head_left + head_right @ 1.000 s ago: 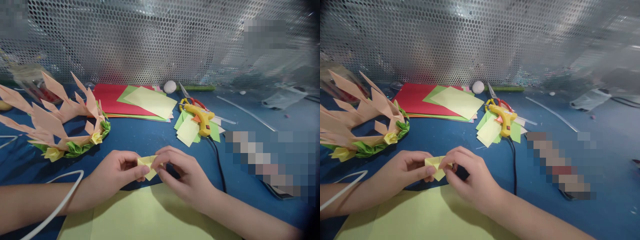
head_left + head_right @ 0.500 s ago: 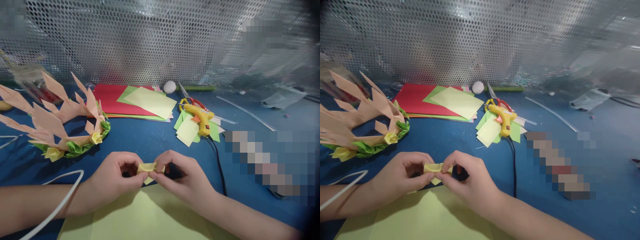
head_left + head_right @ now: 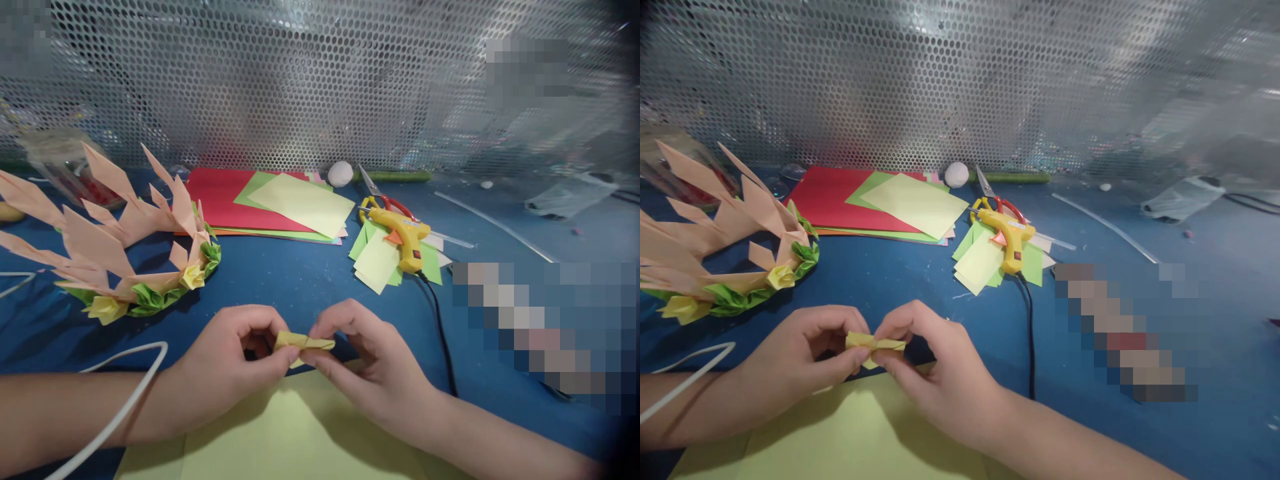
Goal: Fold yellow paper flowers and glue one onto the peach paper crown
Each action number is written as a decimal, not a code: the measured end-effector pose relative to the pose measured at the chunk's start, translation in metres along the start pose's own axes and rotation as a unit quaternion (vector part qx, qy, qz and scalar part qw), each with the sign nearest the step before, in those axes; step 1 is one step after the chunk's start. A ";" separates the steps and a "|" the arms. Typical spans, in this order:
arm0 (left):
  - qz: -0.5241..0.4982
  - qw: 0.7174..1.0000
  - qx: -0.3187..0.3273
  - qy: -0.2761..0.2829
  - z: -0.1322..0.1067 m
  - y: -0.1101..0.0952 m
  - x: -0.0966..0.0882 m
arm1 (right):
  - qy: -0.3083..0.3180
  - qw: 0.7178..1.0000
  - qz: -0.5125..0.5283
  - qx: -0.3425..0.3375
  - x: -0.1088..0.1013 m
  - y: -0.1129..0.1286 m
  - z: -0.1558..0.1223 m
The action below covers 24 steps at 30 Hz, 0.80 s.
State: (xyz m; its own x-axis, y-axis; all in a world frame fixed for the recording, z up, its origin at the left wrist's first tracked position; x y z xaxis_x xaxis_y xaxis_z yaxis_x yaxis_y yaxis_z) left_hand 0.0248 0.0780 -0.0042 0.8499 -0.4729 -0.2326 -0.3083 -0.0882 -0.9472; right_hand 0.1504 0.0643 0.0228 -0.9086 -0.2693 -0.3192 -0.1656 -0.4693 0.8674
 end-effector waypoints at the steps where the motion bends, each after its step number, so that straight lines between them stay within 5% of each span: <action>1: 0.005 1.000 0.006 0.001 0.000 -0.001 0.000 | 0.002 1.000 -0.001 -0.001 0.001 0.001 0.000; 11: 0.074 0.988 0.134 -0.026 -0.008 -0.014 -0.006 | -0.057 0.993 -0.080 0.062 -0.009 -0.011 0.004; 17: 0.117 0.964 0.236 -0.034 -0.026 -0.033 -0.002 | -0.034 0.995 -0.086 -0.024 -0.004 0.007 0.000; 24: 0.133 0.966 0.222 -0.009 -0.026 -0.026 0.003 | -0.054 0.992 -0.089 -0.065 -0.010 0.013 0.000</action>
State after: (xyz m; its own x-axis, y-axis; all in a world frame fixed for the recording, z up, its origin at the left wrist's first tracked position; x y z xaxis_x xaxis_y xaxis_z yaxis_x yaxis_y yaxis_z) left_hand 0.0240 0.0559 0.0258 0.7742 -0.4109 -0.4814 -0.3067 0.4219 -0.8532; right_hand 0.1569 0.0610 0.0371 -0.9064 -0.0850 -0.4138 -0.2818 -0.6082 0.7421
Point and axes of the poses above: each hand's wrist, its own z-axis towards the middle knuckle, its own x-axis out of the palm, y = z × x, the point moved 8 cm from there along z, towards the middle knuckle, and after that the axes turned 3 degrees about -x, right-handed, at the moved point
